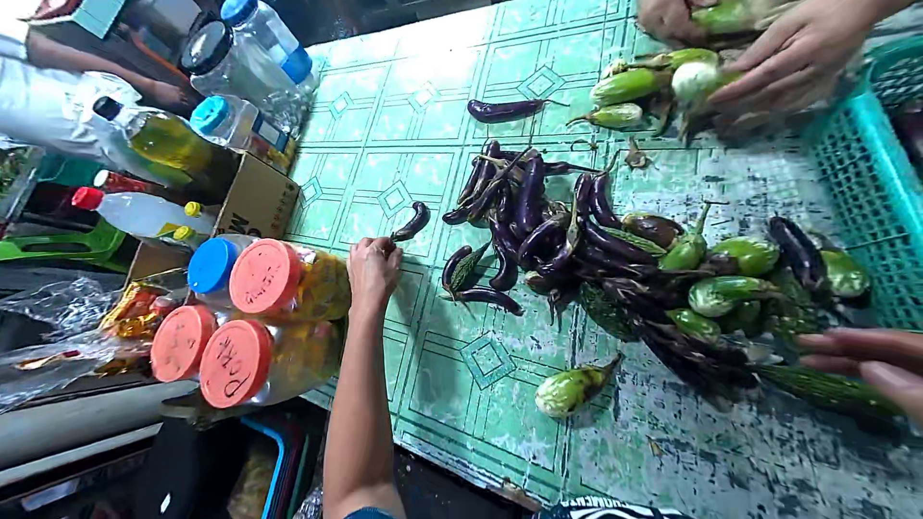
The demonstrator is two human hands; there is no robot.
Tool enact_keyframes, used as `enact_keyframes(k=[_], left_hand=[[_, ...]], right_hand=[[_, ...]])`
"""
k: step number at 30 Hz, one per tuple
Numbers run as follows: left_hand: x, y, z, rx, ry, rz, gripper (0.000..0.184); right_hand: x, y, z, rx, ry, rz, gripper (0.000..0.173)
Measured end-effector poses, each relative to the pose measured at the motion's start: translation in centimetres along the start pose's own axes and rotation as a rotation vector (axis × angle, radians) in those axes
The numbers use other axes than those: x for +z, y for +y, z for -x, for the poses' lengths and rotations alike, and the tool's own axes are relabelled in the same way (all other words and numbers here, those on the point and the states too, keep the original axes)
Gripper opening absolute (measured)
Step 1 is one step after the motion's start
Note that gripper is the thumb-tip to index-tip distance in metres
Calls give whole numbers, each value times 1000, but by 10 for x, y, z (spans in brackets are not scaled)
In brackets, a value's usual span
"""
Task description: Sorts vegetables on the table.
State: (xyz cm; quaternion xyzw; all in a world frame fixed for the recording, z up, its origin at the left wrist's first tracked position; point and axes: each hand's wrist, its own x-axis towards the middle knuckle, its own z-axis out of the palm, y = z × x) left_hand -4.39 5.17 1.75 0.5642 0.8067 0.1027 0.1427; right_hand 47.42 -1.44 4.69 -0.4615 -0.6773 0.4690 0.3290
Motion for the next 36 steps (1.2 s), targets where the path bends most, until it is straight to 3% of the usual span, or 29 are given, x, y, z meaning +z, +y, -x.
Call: enact_keyframes(k=[3,5,8,11,15,18,21,25,28,31,34,36], left_hand=[[-2,36,54,35,-119,635,16],[5,61,85,53,-224,969,7],[19,87,114,69,-309,1181,9],[35,101,130,44,-352,1228,8],[36,88,122,84,-379,974,33],[24,62,81,-25,-88,648,38],[24,36,20,1,122,324,36],[41,25,-44,-44,52,46,47],[50,18,-56,-68,19,-5,36],[39,18,-34,-31,26,303,34],[21,39,28,30,-119,990,31],[18,58,68,64,-241,1302,27]], right_hand=[[48,-7,-5,19,-118,-150,28],[85,-6,-15,-17,-179,-140,35],[123,-19,-37,65,-303,-251,58],[144,-29,-48,153,-354,-466,63],[142,-24,-40,188,-351,-503,53],[113,-3,-16,134,-444,-363,49],[88,24,9,96,-576,-108,46],[97,49,28,78,-539,126,38],[106,57,31,15,-402,217,34],[98,50,30,-4,-254,269,34],[88,30,23,-18,-200,111,31],[90,11,10,-80,-217,-6,29]])
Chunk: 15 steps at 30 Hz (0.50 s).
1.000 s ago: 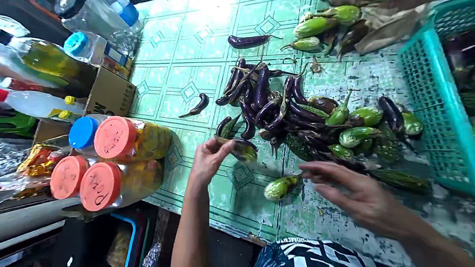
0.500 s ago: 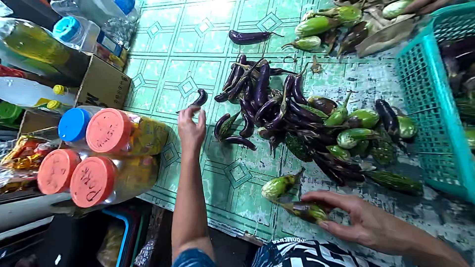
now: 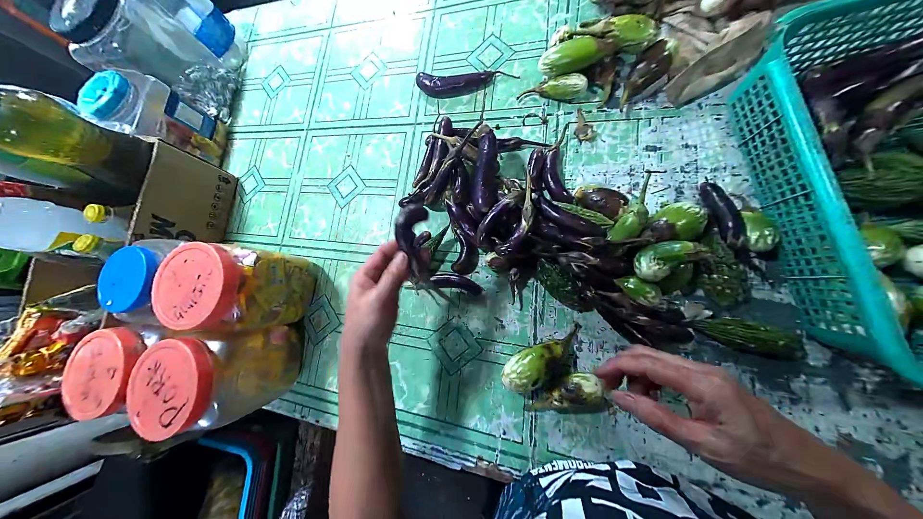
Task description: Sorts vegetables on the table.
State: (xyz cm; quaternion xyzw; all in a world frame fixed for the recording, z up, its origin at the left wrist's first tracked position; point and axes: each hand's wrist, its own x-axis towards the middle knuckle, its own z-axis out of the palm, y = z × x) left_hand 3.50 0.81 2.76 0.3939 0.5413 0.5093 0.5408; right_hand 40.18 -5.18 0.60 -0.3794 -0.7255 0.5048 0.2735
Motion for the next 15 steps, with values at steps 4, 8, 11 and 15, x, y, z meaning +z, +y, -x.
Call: enact_keyframes(k=[4,8,11,15], left_hand=[[41,-14,50,-28,-237,389,28],[68,-27,76,-43,-273,446,28],[81,-29,86,53,-242,327,26],[93,-31,90,215,-189,-35,19]], right_hand=[[17,-32,-41,-42,-3,-143,33],[36,-44,-66,-1,4,-307,44],[42,-45,-65,59,20,-465,42],[47,-41,-60,111,88,-570,38]])
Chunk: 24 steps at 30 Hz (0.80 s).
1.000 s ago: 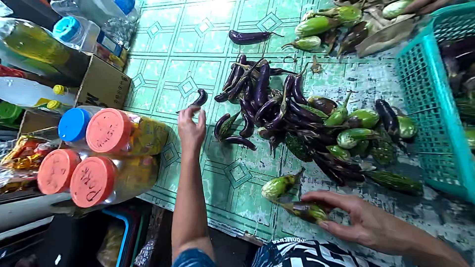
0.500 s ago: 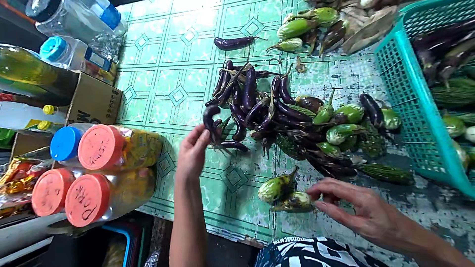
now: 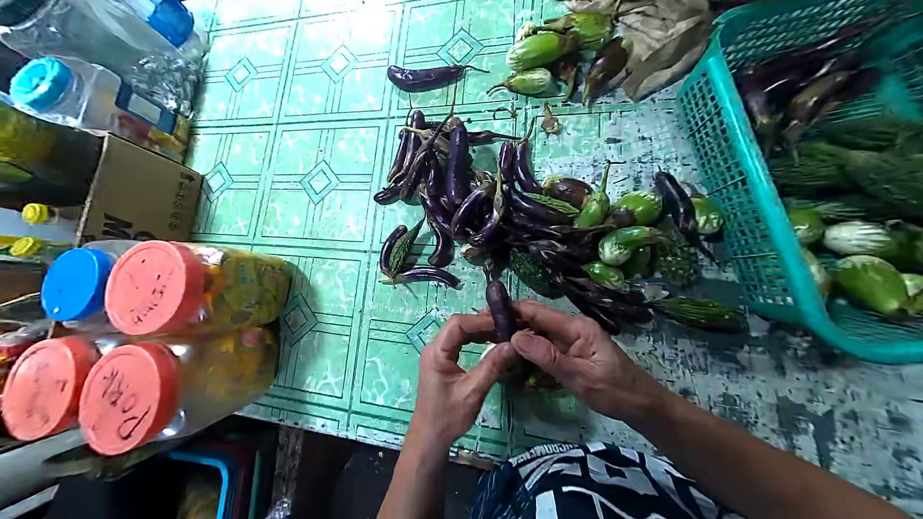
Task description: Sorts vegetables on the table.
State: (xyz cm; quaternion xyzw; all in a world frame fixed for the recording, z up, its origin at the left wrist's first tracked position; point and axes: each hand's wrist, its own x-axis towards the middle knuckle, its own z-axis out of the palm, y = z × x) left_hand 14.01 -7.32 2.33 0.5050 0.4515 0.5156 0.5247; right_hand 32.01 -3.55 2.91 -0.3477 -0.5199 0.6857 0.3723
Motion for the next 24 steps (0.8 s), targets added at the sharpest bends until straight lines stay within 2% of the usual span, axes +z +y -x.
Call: enact_keyframes(k=[4,7,9,12,16,21,24], left_hand=[[-25,6,-20,46,-82,-396,19],[-71,-10,-56,-74,149,-807,26],[-99,-28,-82,-232,252,-931,35],[-119,-48,-102,-378,227,-1001,40],[-115,-39,-106,-479,87,-942,40],[-108,-42,-93,-432,139,-766,32],[-94,-44,-84,-373,129,-867,35]], right_hand=[[-11,-2,5,69,74,-76,30],[-30,-6,16,81,63,-147,26],[-40,-7,25,86,52,-159,28],[-49,-4,37,98,43,-159,30],[-51,8,50,153,97,-153,33],[-45,14,49,170,100,-225,32],[-44,12,45,171,83,-228,33]])
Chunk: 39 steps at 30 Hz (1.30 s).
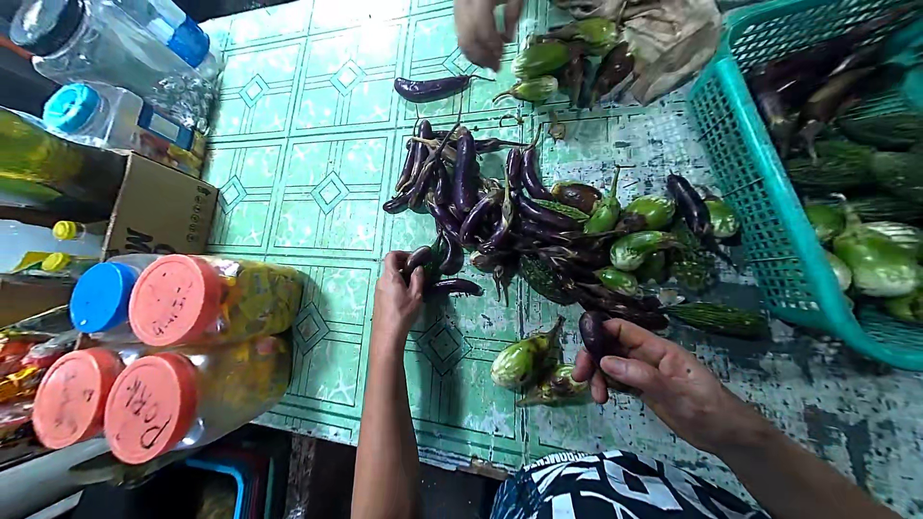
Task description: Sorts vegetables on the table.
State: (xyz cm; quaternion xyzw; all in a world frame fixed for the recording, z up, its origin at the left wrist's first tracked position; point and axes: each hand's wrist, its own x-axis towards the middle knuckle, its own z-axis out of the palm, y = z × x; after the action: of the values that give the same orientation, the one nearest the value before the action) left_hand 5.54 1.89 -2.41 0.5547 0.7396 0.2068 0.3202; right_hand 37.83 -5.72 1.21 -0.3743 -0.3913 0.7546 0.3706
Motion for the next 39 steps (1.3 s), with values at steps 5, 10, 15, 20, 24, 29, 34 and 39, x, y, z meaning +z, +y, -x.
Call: enact_keyframes(k=[5,10,15,20,24,29,34,39], left_hand=[[10,7,13,52,111,-34,33],[-6,24,50,-6,4,960,24],[22,72,98,18,-272,1279,54],[68,106,120,142,-247,1232,26],[84,134,127,189,-418,1192,23],[86,145,129,183,-610,1177,32],[86,142,128,-103,-875,1522,43],[80,144,128,-231,-949,1692,41]], right_hand=[[1,-3,-6,8,10,28,33],[11,-8,-9,-87,-33,19,29],[33,-24,-17,-226,49,266,36],[15,-28,-2,-256,186,323,42],[-20,-40,31,-308,258,302,40],[-109,-108,67,-322,777,803,36],[-233,-168,47,33,1107,1296,50],[-286,-161,26,137,1012,1452,59]])
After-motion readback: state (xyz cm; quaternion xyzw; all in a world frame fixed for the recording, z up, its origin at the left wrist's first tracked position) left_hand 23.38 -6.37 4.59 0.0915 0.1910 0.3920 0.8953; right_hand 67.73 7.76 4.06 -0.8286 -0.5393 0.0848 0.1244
